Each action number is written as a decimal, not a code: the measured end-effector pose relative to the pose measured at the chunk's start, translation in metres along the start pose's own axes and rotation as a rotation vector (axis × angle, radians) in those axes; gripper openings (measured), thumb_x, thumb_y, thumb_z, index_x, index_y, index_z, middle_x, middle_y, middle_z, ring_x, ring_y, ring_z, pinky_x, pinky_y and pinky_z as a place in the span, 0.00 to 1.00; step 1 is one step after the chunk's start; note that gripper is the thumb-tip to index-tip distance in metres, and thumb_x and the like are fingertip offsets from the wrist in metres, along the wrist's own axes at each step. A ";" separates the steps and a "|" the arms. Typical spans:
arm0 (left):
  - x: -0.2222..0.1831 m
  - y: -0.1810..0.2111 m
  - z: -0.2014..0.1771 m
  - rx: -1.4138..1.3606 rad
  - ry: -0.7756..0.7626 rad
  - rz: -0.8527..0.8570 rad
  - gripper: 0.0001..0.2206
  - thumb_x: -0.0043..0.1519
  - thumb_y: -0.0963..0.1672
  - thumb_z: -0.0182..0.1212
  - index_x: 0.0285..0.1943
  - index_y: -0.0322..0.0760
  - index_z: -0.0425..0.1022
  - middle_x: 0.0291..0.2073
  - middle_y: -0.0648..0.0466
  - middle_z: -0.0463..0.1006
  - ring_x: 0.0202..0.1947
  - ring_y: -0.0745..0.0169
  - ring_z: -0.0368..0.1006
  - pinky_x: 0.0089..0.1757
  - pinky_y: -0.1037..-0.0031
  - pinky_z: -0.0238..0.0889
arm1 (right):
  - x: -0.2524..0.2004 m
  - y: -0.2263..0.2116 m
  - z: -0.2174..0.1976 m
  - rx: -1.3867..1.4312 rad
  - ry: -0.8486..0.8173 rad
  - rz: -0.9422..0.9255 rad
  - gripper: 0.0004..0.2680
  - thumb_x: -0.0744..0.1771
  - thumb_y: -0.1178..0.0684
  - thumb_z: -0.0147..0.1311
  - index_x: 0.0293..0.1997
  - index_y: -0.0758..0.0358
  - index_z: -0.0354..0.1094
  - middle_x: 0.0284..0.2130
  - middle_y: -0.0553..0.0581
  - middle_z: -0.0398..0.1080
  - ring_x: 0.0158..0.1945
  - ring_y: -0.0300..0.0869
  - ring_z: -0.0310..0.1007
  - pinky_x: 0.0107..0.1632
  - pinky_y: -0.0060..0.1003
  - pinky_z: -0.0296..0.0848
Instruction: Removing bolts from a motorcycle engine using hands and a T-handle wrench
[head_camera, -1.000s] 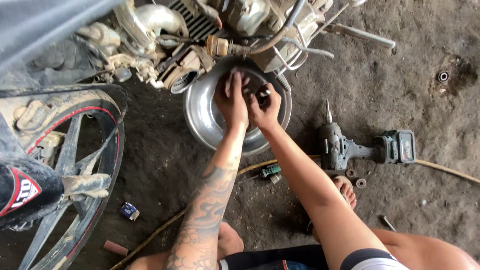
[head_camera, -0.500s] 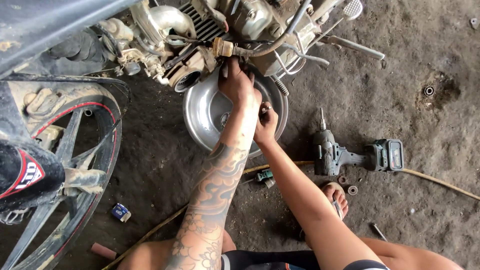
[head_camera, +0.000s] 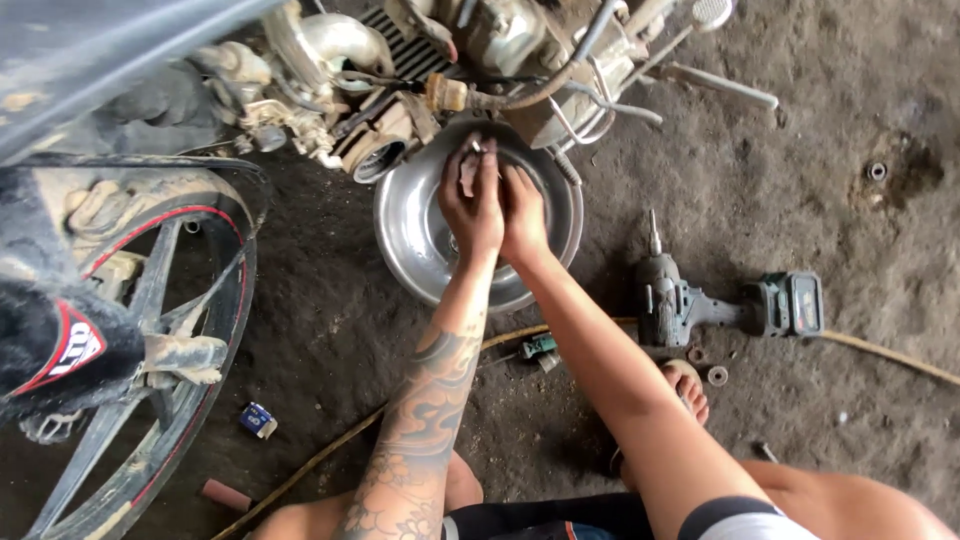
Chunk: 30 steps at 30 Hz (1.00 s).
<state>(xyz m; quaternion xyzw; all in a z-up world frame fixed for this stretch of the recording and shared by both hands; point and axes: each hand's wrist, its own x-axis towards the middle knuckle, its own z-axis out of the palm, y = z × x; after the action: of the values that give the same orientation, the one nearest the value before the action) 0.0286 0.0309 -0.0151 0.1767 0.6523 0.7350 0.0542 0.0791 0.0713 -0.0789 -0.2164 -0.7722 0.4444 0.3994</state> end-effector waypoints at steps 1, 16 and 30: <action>0.000 -0.014 0.001 -0.001 -0.006 -0.005 0.13 0.66 0.42 0.64 0.56 0.26 0.76 0.45 0.37 0.79 0.50 0.50 0.77 0.53 0.61 0.70 | 0.001 0.005 0.003 -0.005 0.004 0.005 0.06 0.72 0.53 0.48 0.44 0.66 0.67 0.31 0.67 0.66 0.37 0.65 0.71 0.39 0.51 0.70; 0.038 -0.058 0.007 0.305 0.183 0.399 0.12 0.55 0.37 0.72 0.47 0.38 0.84 0.36 0.46 0.85 0.38 0.52 0.83 0.41 0.69 0.78 | 0.027 0.056 0.022 -0.152 -0.044 -0.171 0.10 0.66 0.55 0.57 0.45 0.76 0.69 0.30 0.69 0.66 0.32 0.64 0.66 0.33 0.50 0.68; 0.039 -0.063 0.011 0.365 0.243 0.411 0.10 0.55 0.40 0.74 0.45 0.44 0.86 0.36 0.53 0.86 0.39 0.56 0.83 0.41 0.72 0.77 | 0.031 0.000 0.018 0.057 0.206 0.162 0.04 0.69 0.54 0.57 0.42 0.62 0.76 0.34 0.62 0.74 0.42 0.52 0.76 0.44 0.45 0.72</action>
<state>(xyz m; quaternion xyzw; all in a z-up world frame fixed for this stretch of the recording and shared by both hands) -0.0139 0.0628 -0.0687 0.2226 0.7261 0.6168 -0.2069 0.0462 0.0840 -0.0709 -0.3112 -0.6940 0.4724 0.4454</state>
